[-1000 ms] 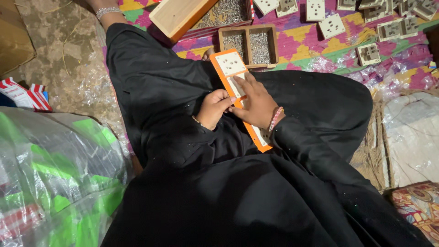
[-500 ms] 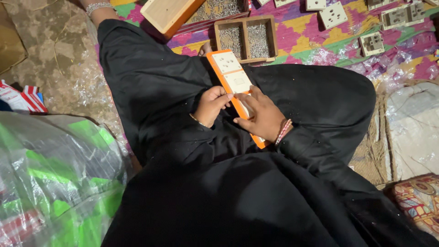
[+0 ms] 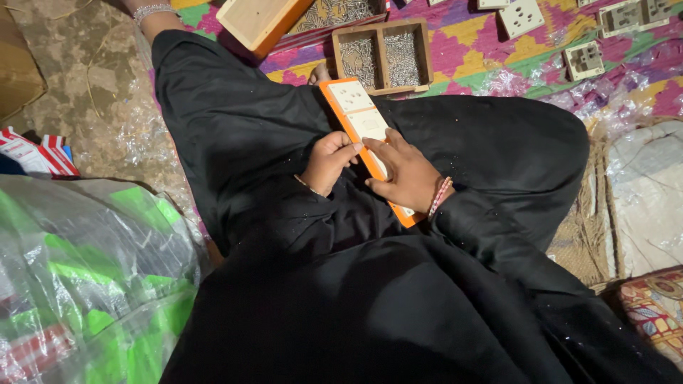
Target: The person assembles an orange electrical switchboard by inserting white faceplates and securing them with screws. They handle multiple faceplates and screws, using a screwdriver to fasten the components into the board.
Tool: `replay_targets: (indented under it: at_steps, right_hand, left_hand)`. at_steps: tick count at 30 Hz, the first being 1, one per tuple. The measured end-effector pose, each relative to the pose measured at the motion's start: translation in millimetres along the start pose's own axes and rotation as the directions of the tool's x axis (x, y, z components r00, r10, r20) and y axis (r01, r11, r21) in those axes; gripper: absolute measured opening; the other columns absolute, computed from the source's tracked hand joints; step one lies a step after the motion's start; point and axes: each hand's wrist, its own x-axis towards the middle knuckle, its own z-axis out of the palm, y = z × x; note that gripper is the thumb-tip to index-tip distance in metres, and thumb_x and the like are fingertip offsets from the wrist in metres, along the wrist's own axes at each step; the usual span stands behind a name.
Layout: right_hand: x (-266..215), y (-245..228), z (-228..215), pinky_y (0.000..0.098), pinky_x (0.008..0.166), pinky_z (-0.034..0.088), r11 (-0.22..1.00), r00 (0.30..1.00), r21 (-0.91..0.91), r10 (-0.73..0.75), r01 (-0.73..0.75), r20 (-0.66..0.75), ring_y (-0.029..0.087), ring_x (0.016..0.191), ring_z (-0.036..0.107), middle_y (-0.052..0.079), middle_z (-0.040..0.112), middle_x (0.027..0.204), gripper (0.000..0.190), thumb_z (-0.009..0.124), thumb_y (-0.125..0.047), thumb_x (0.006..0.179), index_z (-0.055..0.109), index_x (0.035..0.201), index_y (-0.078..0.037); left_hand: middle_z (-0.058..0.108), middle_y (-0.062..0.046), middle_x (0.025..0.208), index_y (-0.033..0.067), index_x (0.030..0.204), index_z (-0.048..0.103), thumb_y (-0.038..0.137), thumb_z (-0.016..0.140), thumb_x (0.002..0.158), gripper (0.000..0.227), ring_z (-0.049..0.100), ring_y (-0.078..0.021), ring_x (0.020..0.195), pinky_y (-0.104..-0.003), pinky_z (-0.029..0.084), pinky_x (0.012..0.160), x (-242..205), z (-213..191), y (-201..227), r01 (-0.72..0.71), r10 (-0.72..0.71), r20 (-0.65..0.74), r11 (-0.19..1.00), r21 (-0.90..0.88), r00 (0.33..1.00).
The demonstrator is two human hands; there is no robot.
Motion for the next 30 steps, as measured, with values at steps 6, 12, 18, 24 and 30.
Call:
replay_targets:
  at_steps: [6,12,18,24,30]
  right_hand:
    - [2.9,3.9,-1.6,0.0460,0.105,0.045,0.989,0.999,0.140,0.037,-0.040,0.027,0.048,0.126,0.051,0.034,0.044,0.143,0.076,0.078,-0.027,0.078,0.049,0.147,-0.013]
    - [8.9,24.1,-4.6,0.0308,0.098,0.048,0.708,0.988,0.694,0.153,-0.126,0.024,0.022,0.114,0.058,0.012,0.057,0.131,0.063,0.068,-0.013,0.088,0.048,0.148,-0.006]
    - [25.0,60.1,-22.3,0.0250,0.083,0.047,0.261,0.975,0.961,0.219,-0.097,0.039,0.013,0.098,0.055,0.006,0.057,0.120,0.066,0.059,-0.009,0.096,0.040,0.159,-0.003]
    - [35.5,90.6,-44.6,0.0230,0.088,0.051,0.245,0.940,0.970,0.335,-0.014,-0.071,0.009,0.104,0.059,0.004,0.059,0.130,0.064,0.055,-0.009,0.096,0.034,0.157,-0.005]
    - [38.5,107.3,-50.2,0.0244,0.076,0.050,0.183,0.902,0.982,0.413,0.051,-0.123,0.010,0.093,0.058,0.005,0.058,0.124,0.062,0.051,-0.009,0.099,0.035,0.159,-0.006]
  left_hand:
    - [0.067,0.003,0.086,0.0066,0.096,0.067,0.016,0.066,0.100,0.010,0.059,-0.0042,0.075,-0.021,0.043,0.067,0.1,1.7,2.1,0.024,-0.024,0.006,0.999,0.048,1.000]
    - [0.071,-0.006,0.093,0.0015,0.102,0.070,0.015,0.063,0.100,0.016,0.066,-0.0185,0.086,-0.030,0.051,0.080,0.5,4.0,17.8,-0.154,0.229,-0.102,0.864,0.480,0.968]
    - [0.072,-0.018,0.104,0.0002,0.101,0.074,0.021,0.067,0.091,0.024,0.067,-0.0389,0.098,-0.046,0.051,0.089,2.0,7.3,23.8,-0.360,0.327,0.241,0.377,0.854,0.914]
    - [0.071,-0.018,0.093,0.0038,0.087,0.075,0.028,0.067,0.095,0.027,0.067,-0.0381,0.091,-0.049,0.051,0.082,18.2,10.7,38.9,-0.113,-0.045,0.143,0.406,0.907,0.989]
    - [0.069,-0.013,0.089,0.0075,0.087,0.073,0.027,0.065,0.094,0.022,0.066,-0.0352,0.089,-0.046,0.051,0.080,68.1,23.2,58.9,-0.277,0.306,0.198,0.241,0.930,0.931]
